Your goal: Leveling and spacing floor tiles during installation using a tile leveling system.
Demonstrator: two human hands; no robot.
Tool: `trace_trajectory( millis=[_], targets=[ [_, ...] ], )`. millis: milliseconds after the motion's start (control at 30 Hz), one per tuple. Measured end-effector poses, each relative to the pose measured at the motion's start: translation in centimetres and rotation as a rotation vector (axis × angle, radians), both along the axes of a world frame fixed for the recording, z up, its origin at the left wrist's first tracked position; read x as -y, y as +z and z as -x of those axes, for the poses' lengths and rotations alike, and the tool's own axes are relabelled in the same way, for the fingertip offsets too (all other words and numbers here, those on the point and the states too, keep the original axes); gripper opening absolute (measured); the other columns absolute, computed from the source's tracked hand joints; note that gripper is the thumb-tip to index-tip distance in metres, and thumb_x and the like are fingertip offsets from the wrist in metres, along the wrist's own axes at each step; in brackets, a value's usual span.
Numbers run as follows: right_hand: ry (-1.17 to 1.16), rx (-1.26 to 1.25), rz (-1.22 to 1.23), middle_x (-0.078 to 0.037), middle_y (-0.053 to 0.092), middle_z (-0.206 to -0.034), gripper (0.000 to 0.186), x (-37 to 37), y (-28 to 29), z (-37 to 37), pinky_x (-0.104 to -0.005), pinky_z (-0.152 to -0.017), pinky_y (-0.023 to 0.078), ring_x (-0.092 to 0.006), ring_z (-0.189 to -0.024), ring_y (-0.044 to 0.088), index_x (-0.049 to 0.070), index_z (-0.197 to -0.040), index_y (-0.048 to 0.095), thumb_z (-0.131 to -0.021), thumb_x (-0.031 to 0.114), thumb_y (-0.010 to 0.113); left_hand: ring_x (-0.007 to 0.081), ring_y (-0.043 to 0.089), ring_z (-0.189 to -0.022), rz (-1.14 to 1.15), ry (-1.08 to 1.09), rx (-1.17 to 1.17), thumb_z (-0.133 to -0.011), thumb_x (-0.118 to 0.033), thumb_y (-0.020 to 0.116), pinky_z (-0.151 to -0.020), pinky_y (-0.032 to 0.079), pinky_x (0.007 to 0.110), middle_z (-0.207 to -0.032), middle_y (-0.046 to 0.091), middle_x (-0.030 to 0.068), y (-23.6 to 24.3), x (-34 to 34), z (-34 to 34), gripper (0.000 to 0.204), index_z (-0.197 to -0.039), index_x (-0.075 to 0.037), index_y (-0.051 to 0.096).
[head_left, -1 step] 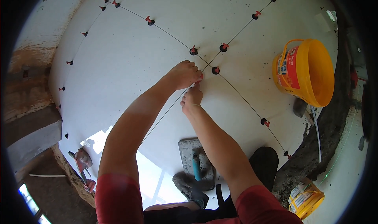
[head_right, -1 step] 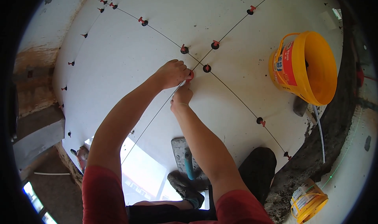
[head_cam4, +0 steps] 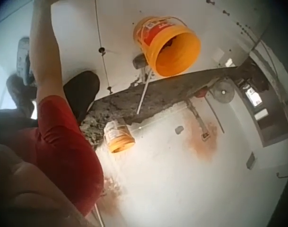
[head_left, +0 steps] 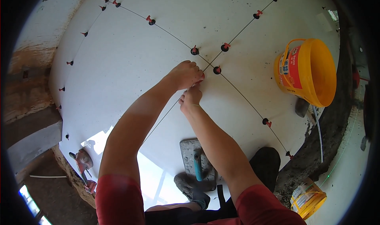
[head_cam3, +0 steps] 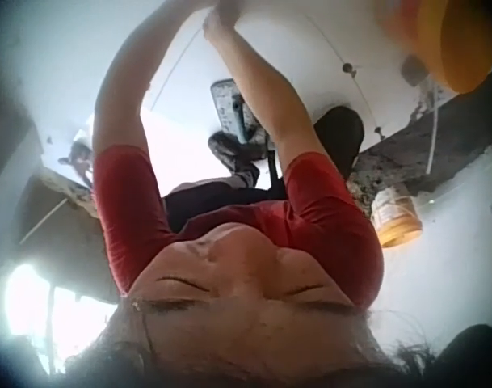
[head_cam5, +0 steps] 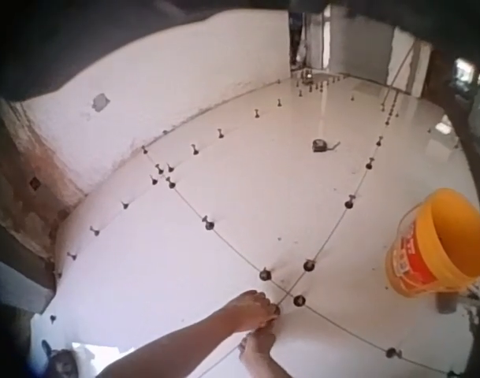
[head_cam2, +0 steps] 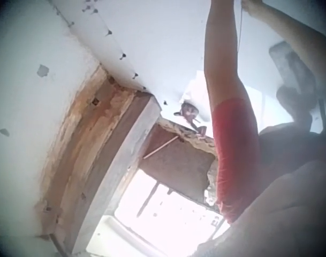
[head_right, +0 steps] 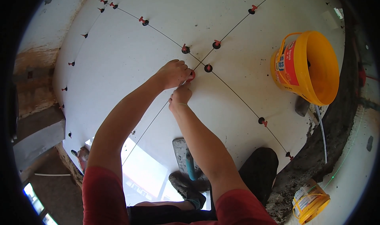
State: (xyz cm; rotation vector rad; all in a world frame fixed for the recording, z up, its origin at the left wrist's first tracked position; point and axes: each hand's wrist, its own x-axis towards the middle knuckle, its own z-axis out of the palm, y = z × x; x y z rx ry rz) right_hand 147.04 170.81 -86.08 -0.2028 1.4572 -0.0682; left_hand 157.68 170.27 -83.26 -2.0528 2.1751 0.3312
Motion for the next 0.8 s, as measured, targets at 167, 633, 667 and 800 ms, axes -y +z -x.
trace_trajectory(
  millis=[167,633,667,800],
  targets=[
    [-0.288,0.405,0.144,0.008,0.038,-0.065,0.027,-2.4,-0.8,-2.3,-0.0287,-0.051,0.025,-0.0083,-0.051,0.031,0.022,-0.099,0.045,-0.111,0.044,0.055,0.0218,0.07,-0.097,-0.023,0.078,-0.105,-0.099,-0.029,0.069,-0.092,0.057,0.036,-0.091,0.073,0.0022,-0.7,0.5,0.4,0.019,-0.092,-0.011,0.073],
    [-0.735,1.466,0.092,0.004,0.058,-0.127,0.024,-2.5,-7.7,-4.0,-0.0315,-0.09,0.053,-0.0102,-0.11,0.06,0.024,-0.133,0.053,-0.116,0.04,0.046,0.0264,0.072,-0.111,-0.179,0.196,-0.087,-0.105,-0.03,0.057,-0.092,0.059,0.04,-0.102,0.078,0.0069,1.9,2.0,2.4,0.03,-0.099,-0.009,0.077],
    [-0.727,1.464,0.114,0.004,0.058,-0.127,0.024,-2.0,-8.9,-3.3,-0.0315,-0.09,0.053,-0.0102,-0.11,0.06,0.024,-0.133,0.053,-0.116,0.04,0.046,0.0264,0.072,-0.111,-0.163,0.187,-0.097,-0.105,-0.03,0.057,-0.092,0.059,0.04,-0.102,0.078,0.0069,2.1,3.0,3.0,0.03,-0.099,-0.009,0.077],
    [-0.815,1.301,-0.266,0.004,0.059,-0.125,0.024,-3.8,-5.7,-1.2,-0.0314,-0.089,0.053,-0.0104,-0.109,0.059,0.024,-0.131,0.054,-0.118,0.038,0.04,0.0253,0.072,-0.109,-0.249,0.403,-0.081,-0.104,-0.031,0.06,-0.09,0.06,0.039,-0.1,0.078,0.0064,1.4,1.3,3.1,0.028,-0.098,-0.01,0.077]
  ],
)
